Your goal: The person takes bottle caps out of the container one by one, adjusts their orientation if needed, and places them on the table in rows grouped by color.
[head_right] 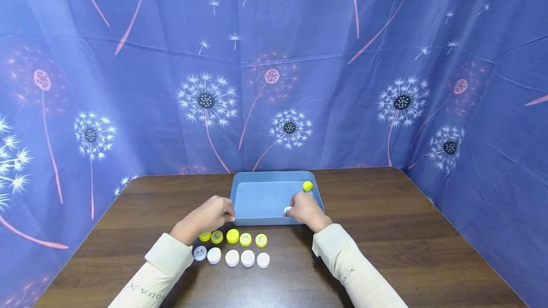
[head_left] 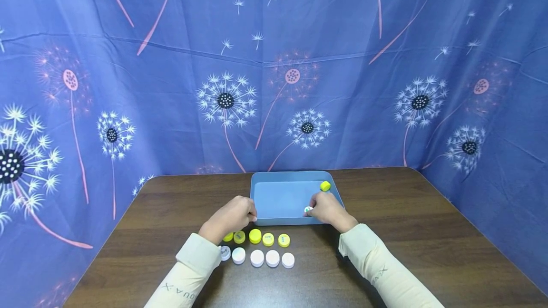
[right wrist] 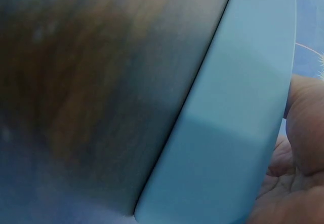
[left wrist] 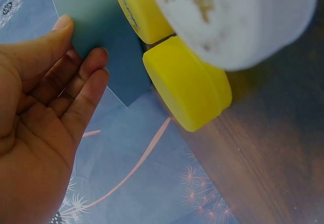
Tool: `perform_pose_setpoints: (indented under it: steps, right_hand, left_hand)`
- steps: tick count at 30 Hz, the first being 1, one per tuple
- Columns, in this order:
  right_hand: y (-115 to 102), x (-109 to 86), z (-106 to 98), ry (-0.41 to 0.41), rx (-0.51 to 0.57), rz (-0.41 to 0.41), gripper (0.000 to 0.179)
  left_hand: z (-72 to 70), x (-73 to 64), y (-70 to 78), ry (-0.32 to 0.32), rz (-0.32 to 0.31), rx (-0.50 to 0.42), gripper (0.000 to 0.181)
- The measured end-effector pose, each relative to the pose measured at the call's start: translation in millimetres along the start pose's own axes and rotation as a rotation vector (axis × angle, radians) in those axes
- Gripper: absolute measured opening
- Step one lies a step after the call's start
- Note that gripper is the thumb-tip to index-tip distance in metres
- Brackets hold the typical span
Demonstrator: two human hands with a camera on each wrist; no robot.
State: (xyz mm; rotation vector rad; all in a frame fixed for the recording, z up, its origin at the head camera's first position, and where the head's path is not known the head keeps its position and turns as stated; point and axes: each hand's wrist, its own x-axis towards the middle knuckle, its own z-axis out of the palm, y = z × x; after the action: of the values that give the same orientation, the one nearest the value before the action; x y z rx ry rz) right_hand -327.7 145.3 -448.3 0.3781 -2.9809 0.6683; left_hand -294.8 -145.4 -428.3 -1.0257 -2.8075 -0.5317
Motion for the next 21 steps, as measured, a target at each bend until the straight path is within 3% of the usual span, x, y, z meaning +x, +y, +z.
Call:
perform_pose_setpoints:
  steps: [15,21]
  right_hand:
    - [1.3,-2.1,-1.9,0.026,0.023,-0.02,0.024]
    - [0.8,-4.3,-5.2,0.08,0.047,-0.028,0.016]
  left_hand:
    - [1.8,-0.5,-1.4,0.01,0.027,0.008,0.012]
    - [1.8,-0.2,-2.6,0.002,0.011,0.016,0.012]
